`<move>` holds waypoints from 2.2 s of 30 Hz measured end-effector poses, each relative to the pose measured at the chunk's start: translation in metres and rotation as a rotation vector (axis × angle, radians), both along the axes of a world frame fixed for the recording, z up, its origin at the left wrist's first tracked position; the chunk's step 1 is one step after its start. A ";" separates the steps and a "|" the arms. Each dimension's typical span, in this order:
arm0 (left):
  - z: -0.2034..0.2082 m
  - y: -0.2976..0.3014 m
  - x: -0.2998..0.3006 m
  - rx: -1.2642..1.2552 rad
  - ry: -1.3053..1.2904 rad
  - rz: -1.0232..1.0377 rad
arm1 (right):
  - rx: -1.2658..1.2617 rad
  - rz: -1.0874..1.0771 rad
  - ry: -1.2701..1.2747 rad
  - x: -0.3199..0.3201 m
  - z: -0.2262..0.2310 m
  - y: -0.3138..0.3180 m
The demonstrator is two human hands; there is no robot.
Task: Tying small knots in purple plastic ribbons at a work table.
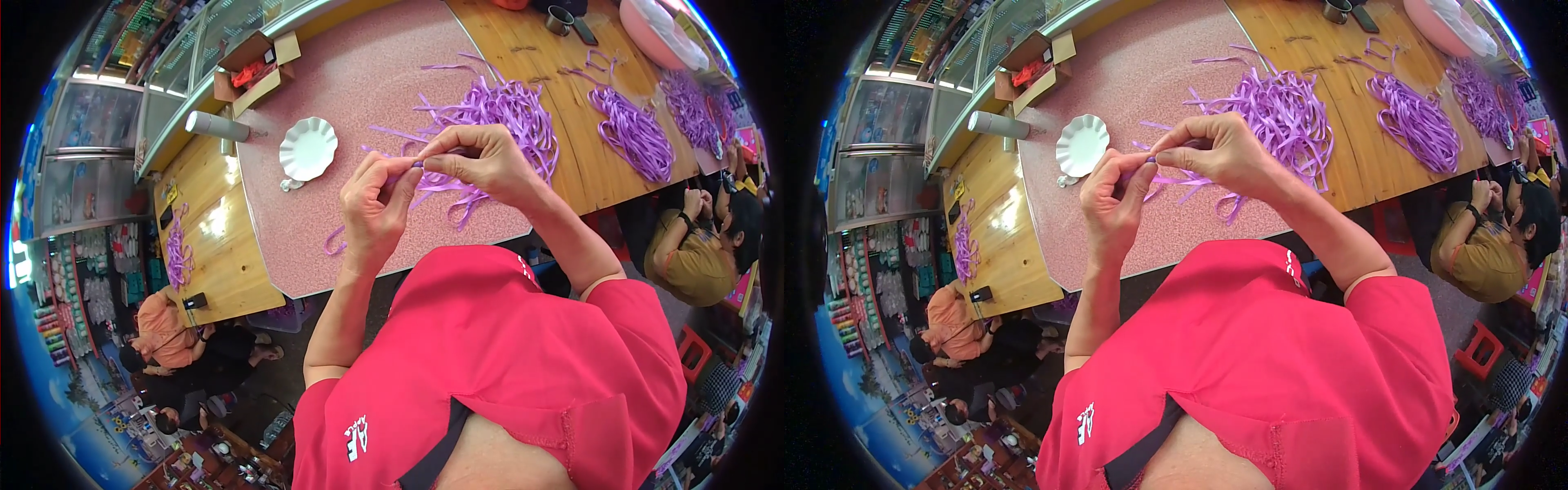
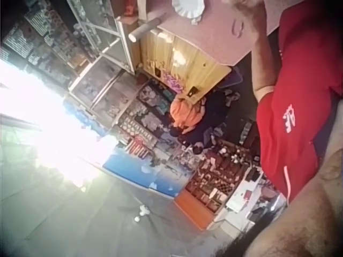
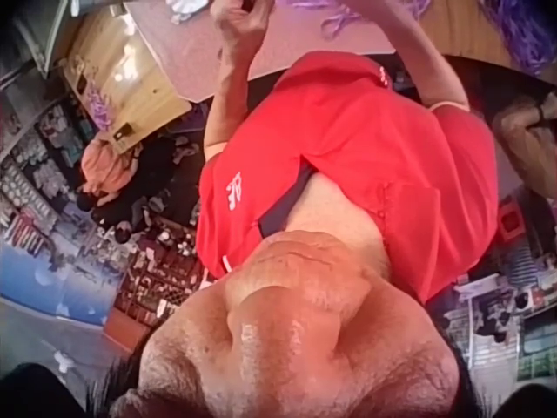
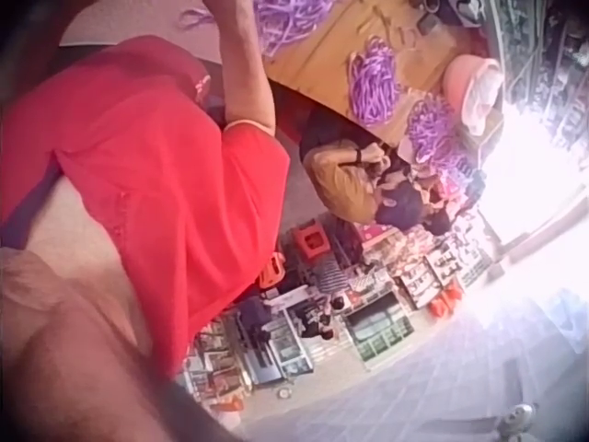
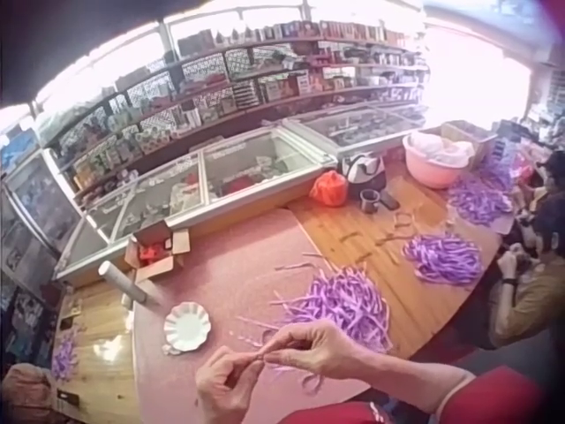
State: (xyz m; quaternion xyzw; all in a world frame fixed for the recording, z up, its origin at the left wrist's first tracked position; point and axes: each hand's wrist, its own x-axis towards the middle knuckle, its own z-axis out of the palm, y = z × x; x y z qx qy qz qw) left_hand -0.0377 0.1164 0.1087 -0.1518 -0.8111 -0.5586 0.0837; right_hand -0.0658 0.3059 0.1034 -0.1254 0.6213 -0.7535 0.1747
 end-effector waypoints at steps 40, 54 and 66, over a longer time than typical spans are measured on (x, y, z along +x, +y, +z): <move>-0.049 -0.081 -0.010 -0.414 -0.070 0.269 | -0.474 0.324 0.690 0.010 0.070 0.027; -0.196 -0.132 -0.028 -0.899 -0.093 0.258 | -0.860 0.774 0.627 0.008 0.135 0.004; -0.277 -0.013 -0.142 -0.794 -0.115 0.147 | -0.843 0.663 0.391 0.004 0.126 0.019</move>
